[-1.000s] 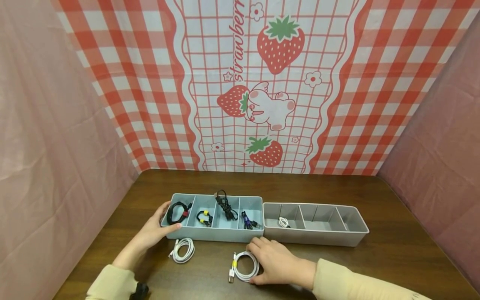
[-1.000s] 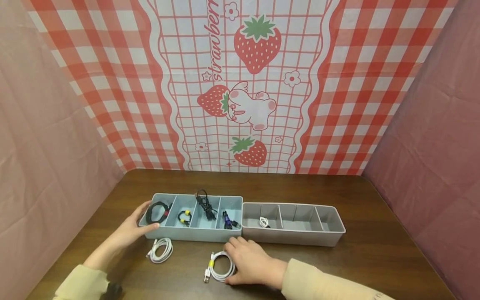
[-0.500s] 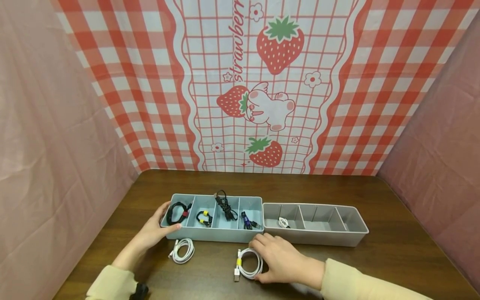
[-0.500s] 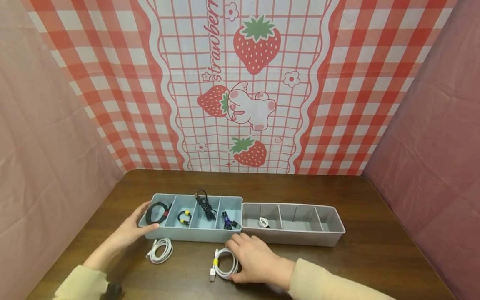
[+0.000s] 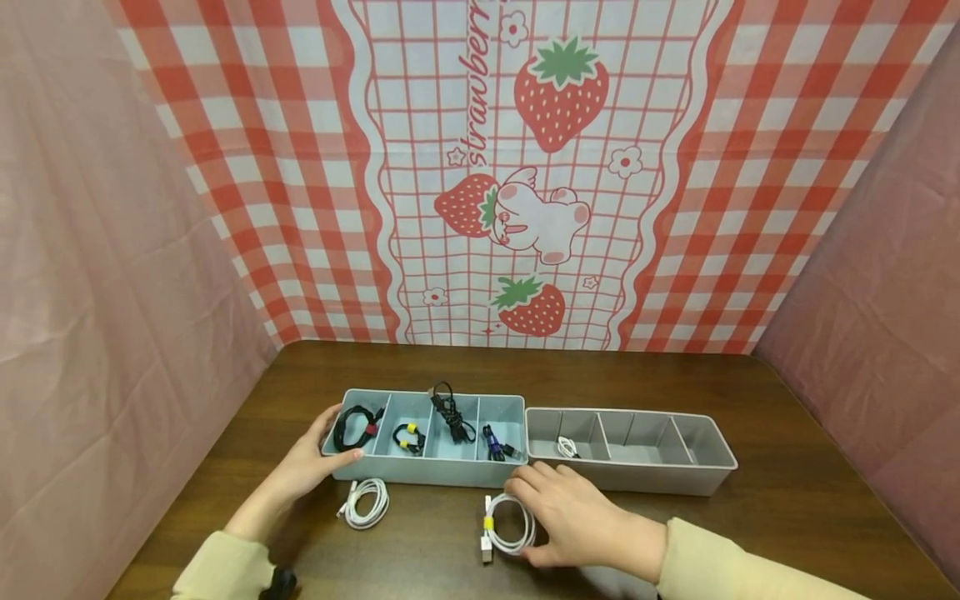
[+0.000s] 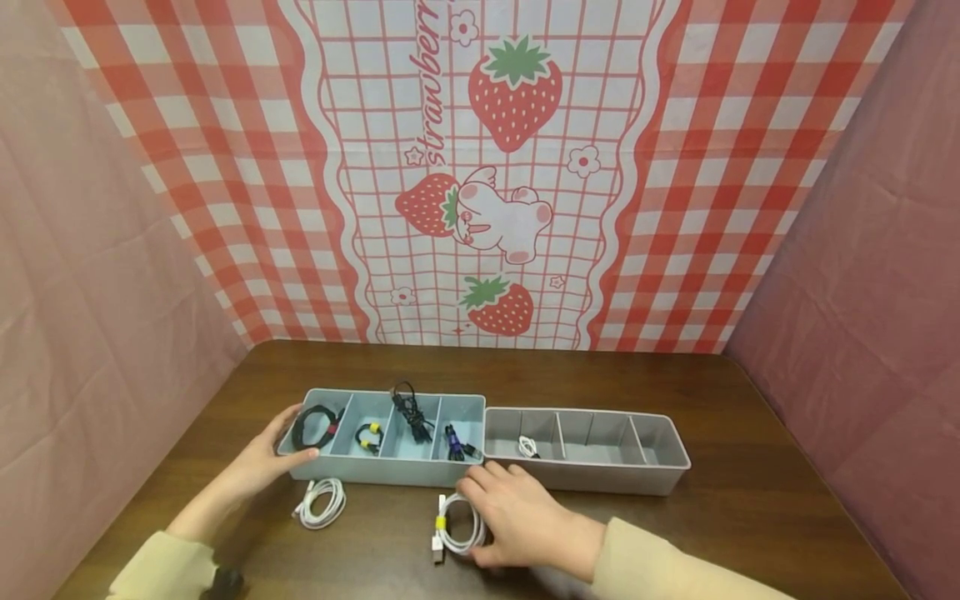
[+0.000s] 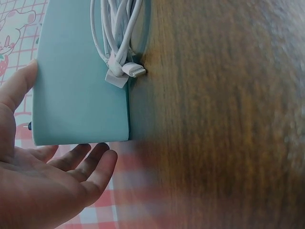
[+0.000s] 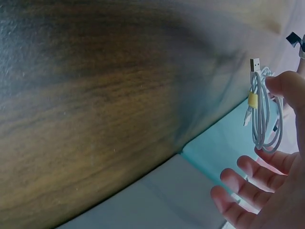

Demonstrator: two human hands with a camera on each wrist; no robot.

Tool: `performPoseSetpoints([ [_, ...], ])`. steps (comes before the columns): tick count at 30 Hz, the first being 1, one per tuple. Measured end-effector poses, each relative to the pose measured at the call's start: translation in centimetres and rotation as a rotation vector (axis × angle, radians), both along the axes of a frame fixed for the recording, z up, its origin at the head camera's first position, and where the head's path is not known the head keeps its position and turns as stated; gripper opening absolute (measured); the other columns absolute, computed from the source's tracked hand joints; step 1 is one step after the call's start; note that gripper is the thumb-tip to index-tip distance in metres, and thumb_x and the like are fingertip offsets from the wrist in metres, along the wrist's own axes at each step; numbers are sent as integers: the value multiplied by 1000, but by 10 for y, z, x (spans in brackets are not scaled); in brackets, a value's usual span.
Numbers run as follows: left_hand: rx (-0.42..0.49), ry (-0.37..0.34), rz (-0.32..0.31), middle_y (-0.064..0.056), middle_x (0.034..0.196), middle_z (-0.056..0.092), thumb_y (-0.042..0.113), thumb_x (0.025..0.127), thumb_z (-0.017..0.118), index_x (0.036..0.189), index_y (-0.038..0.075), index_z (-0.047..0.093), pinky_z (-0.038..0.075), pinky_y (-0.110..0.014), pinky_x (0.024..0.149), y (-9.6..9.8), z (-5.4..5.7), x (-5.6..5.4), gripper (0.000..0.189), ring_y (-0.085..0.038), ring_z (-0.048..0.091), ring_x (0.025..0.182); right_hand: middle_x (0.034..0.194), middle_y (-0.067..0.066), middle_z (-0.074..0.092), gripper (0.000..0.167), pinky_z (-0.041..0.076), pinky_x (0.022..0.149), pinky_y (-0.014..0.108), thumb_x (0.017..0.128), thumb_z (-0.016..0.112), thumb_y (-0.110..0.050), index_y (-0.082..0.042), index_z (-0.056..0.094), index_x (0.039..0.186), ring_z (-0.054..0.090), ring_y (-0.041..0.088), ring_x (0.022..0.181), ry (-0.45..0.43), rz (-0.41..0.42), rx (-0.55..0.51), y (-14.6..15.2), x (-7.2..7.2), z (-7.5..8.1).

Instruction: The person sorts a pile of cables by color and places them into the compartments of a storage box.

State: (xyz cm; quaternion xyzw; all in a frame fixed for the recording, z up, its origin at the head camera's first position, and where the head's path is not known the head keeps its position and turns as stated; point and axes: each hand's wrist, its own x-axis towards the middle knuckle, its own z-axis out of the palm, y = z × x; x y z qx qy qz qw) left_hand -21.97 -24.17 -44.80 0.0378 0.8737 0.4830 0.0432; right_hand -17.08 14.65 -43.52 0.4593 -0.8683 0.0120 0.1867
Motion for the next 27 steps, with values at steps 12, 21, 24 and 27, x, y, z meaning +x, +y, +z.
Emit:
performPoseSetpoints([
  [12,5,18,1,-26,147,30,24,84,71,147,6,20,23,-57,108,-1,-2,-1,84,-41,29,134,106,-4,56,70,48,75,37,57,76,-54,-17,55,113,56,15,98,3,-31,22,11,1,14],
  [21,14,4,4,-25,146,32,25,84,72,147,7,20,27,-56,106,0,0,1,84,-40,32,132,104,-6,56,72,46,70,35,53,77,-51,-16,56,112,55,13,94,36,-30,11,18,2,25],
  [24,15,-2,5,-25,146,32,25,83,72,147,7,20,26,-56,106,-1,0,1,84,-40,31,133,105,-6,56,72,46,70,35,53,77,-51,-16,57,113,55,13,94,35,-33,10,20,2,28],
  [27,22,-5,5,-25,146,32,25,83,72,148,8,20,26,-55,106,-1,0,1,85,-39,31,133,104,-6,56,71,47,71,35,53,77,-51,-16,56,112,55,13,96,35,-33,11,21,3,32],
])
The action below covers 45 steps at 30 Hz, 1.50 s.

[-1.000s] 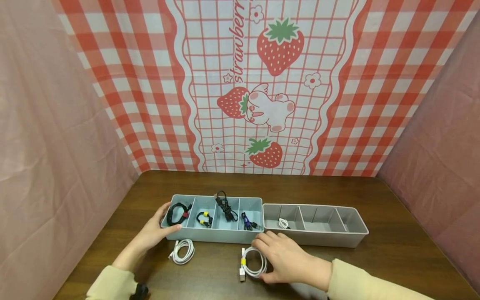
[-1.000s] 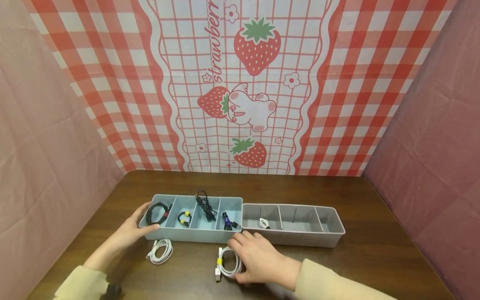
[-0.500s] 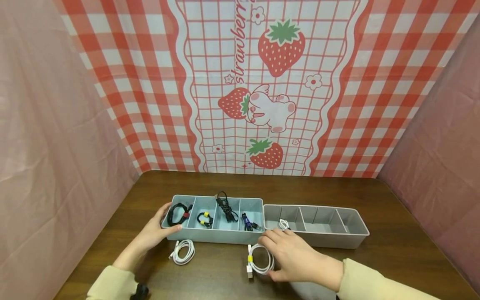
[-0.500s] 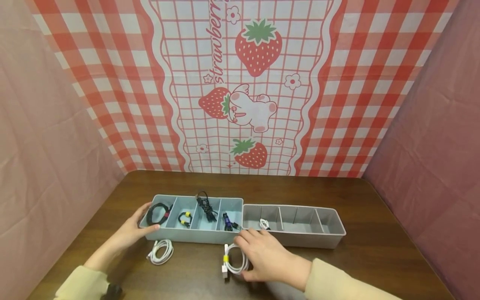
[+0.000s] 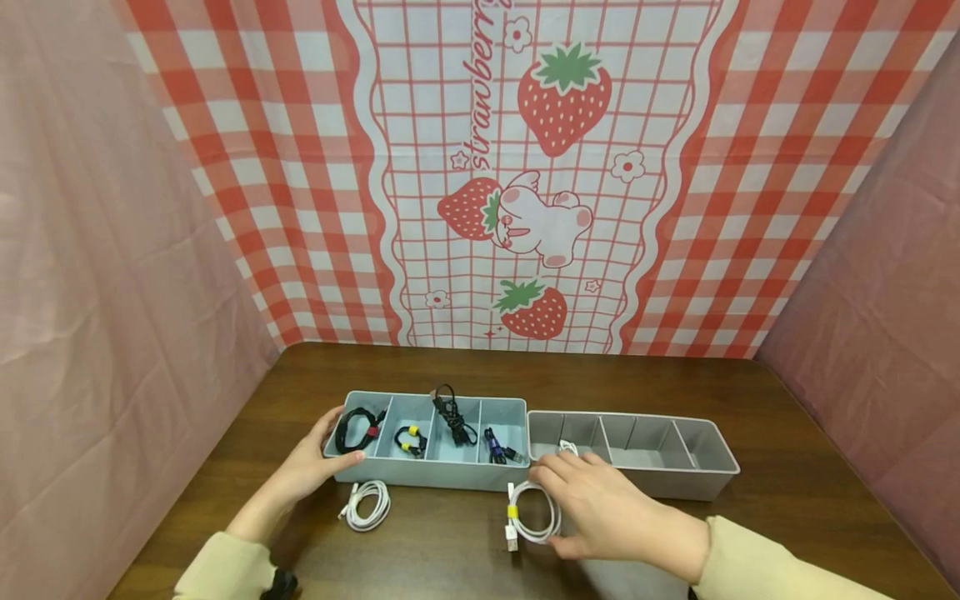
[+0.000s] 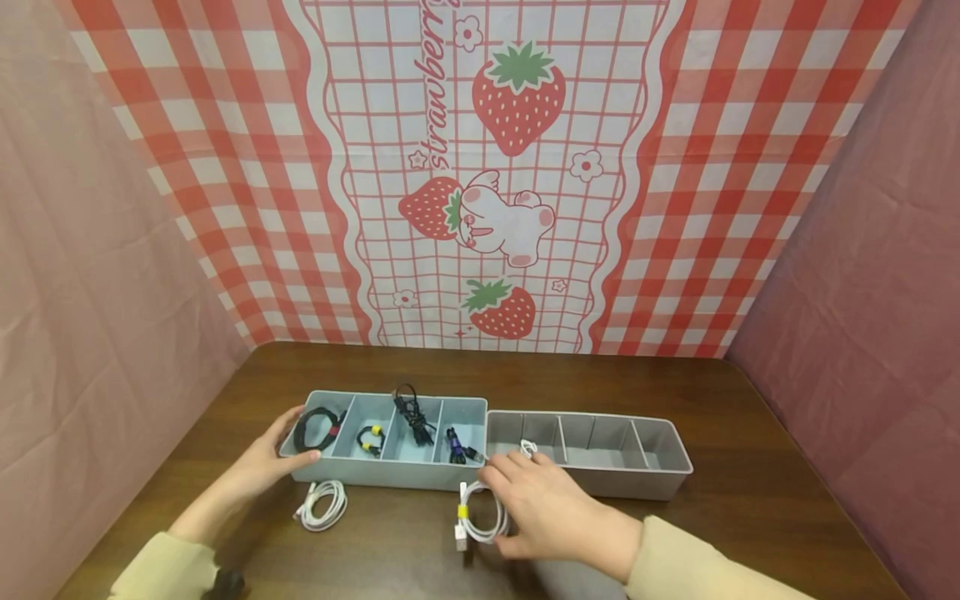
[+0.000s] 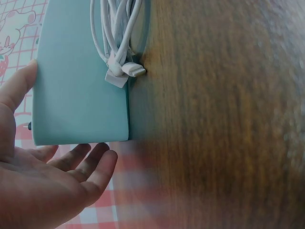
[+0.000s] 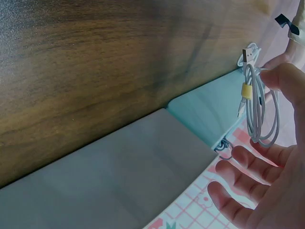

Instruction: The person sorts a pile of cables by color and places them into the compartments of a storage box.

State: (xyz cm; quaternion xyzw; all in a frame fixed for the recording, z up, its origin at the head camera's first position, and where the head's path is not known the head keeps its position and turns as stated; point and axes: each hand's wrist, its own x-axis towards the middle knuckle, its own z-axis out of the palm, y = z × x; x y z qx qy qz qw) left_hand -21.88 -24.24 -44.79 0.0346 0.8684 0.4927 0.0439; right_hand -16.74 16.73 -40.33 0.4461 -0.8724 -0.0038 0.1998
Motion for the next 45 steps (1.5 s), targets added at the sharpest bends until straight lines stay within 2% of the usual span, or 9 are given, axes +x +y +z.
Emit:
performPoseSetpoints([
  [7,-5,-14,-2,-26,147,30,26,84,72,148,8,18,25,-57,107,0,1,2,86,-40,29,135,103,-8,56,68,46,69,35,55,77,-50,-18,57,111,54,11,94,-9,1,-7,3,3,12],
  [17,-14,-17,-8,-26,148,28,28,83,72,148,8,18,23,-58,108,0,1,1,87,-42,26,136,106,-8,56,71,43,70,32,56,78,-50,-18,56,115,53,10,97,2,42,21,7,3,42],
  [25,-14,-14,-7,-26,148,29,28,83,72,148,8,18,24,-58,107,-1,0,0,87,-41,28,135,108,-9,56,69,46,80,36,59,78,-48,-18,54,117,53,11,102,-5,71,15,11,2,61],
  [28,-19,-15,-6,-26,148,29,28,83,72,148,8,18,24,-58,107,-1,1,0,87,-41,28,135,109,-8,56,70,46,83,38,59,79,-47,-17,54,117,53,13,102,9,81,3,13,1,66],
  [37,-22,-13,-5,-26,148,28,29,83,72,148,7,19,24,-58,107,-1,1,0,87,-42,27,135,110,-6,56,71,45,80,36,59,80,-45,-14,54,117,53,13,101,59,98,-24,21,-2,81],
  [45,-22,-20,-10,-26,149,27,29,83,72,149,8,17,23,-59,107,-1,2,0,88,-42,26,136,113,-5,55,70,45,82,36,60,79,-41,-13,55,119,53,13,102,50,56,-43,31,-3,90],
])
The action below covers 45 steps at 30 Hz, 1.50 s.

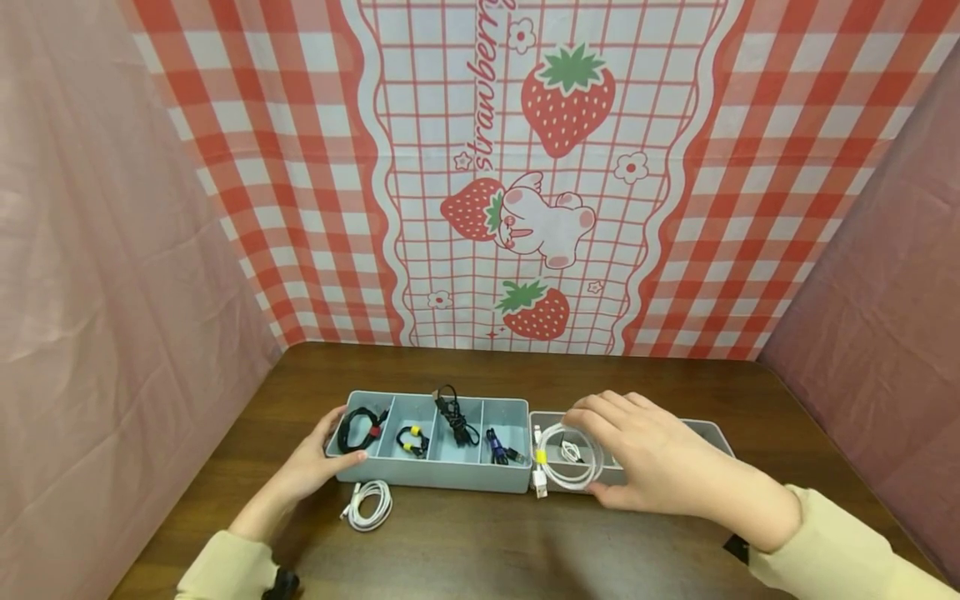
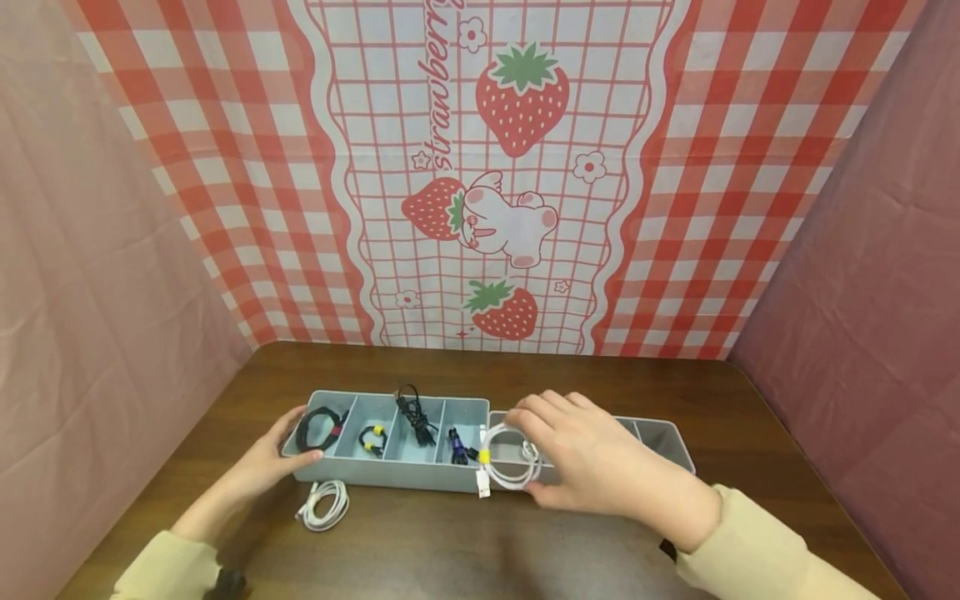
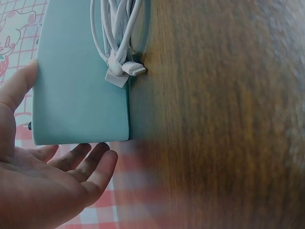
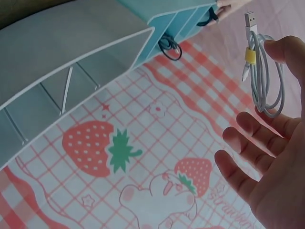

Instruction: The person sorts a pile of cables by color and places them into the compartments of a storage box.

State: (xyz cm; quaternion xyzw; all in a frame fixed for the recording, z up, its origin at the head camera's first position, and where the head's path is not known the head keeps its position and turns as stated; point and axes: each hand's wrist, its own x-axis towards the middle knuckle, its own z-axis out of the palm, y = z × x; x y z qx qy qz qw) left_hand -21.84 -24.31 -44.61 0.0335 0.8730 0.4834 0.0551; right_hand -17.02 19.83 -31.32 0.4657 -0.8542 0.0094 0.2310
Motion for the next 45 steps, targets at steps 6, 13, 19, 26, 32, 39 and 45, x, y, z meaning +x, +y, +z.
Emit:
performPoseSetpoints([
  [6,2,-3,1,-26,149,26,29,83,72,149,8,17,22,-59,108,0,0,0,88,-42,25,136,115,-4,55,70,45,83,37,60,80,-39,-13,54,120,53,14,103,-8,-27,-16,8,0,5],
  [13,6,-13,6,-26,150,25,29,84,71,149,8,17,22,-59,107,0,0,0,88,-42,24,137,115,-4,55,67,46,81,38,62,79,-39,-12,55,119,53,14,101,5,-41,-41,17,-1,9],
  [19,14,-20,13,-25,149,25,30,84,71,149,8,17,21,-60,108,1,0,1,88,-42,24,137,114,-4,56,69,46,80,38,60,80,-38,-12,55,119,53,14,100,16,-67,-61,25,-3,9],
  [26,15,-31,17,-25,150,24,31,84,71,148,9,18,20,-60,108,1,-1,0,87,-43,23,137,113,-2,57,68,45,80,39,59,80,-36,-10,56,117,53,15,100,39,-86,-84,36,-5,6],
  [32,14,-34,15,-24,150,24,33,83,71,148,9,17,20,-60,108,0,-1,0,87,-42,22,137,111,-1,57,66,44,76,38,59,79,-33,-9,57,116,53,15,98,63,-76,-108,45,-8,3],
  [39,14,-13,10,-25,150,25,29,84,71,149,8,17,23,-59,107,1,0,1,86,-42,24,136,110,0,58,64,45,76,38,65,72,-42,-7,57,116,53,14,99,73,-108,-124,56,-12,0],
  [45,17,-8,7,-25,150,24,28,84,71,149,8,17,22,-59,107,1,0,0,86,-42,23,137,111,1,58,70,45,74,37,57,79,-36,-8,57,117,53,13,97,75,-150,-136,63,-13,-1],
])
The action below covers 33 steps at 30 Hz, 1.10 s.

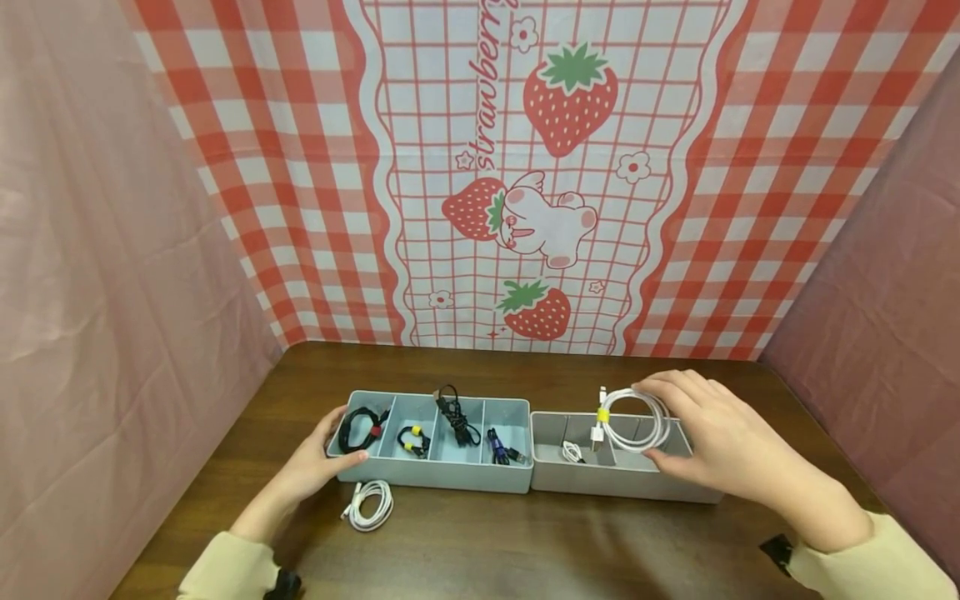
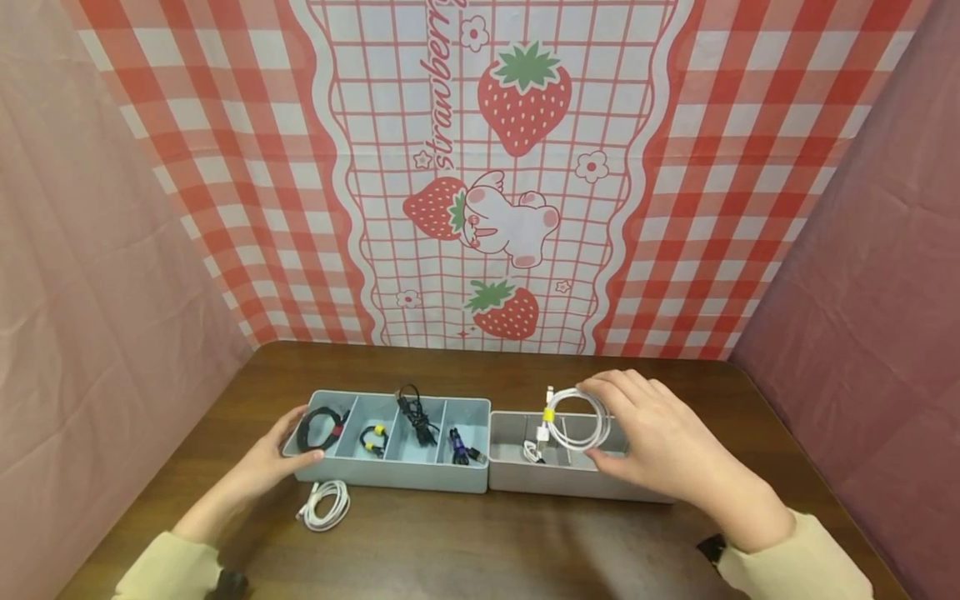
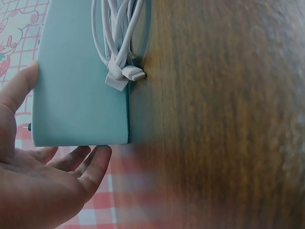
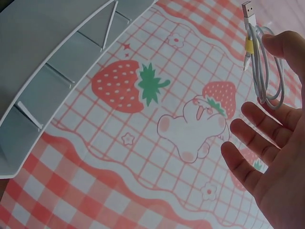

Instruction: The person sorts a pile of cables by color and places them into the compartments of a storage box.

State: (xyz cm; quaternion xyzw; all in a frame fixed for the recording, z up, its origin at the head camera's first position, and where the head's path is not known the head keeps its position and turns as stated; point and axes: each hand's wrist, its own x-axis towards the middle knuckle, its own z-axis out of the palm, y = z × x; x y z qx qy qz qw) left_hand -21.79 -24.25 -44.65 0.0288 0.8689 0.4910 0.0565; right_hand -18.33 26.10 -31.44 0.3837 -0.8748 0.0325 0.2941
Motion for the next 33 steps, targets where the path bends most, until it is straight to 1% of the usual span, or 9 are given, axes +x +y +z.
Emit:
performPoseSetpoints([
  [8,-1,3,7,-24,150,25,30,84,71,148,9,18,21,-58,108,-1,-2,-1,86,-41,23,137,111,1,57,72,44,74,38,56,80,-35,-7,56,118,53,13,94,-2,-31,-13,7,-2,-3],
  [19,1,-2,4,-25,150,25,30,84,72,148,8,18,22,-59,108,0,0,0,87,-42,23,137,110,3,57,73,45,74,40,54,83,-34,-7,56,117,54,16,92,-11,-81,-38,15,-6,-11],
  [27,-3,7,1,-25,150,25,29,84,72,148,7,18,23,-58,108,1,0,0,87,-42,24,137,110,4,57,74,45,76,42,53,85,-33,-6,57,116,55,19,94,-12,-91,-64,21,-11,-19],
  [33,-8,5,3,-25,149,26,30,84,72,148,7,18,22,-59,107,0,0,0,87,-42,25,136,108,5,58,74,44,75,40,51,86,-32,-4,57,114,55,19,94,3,-89,-85,26,-17,-27],
])
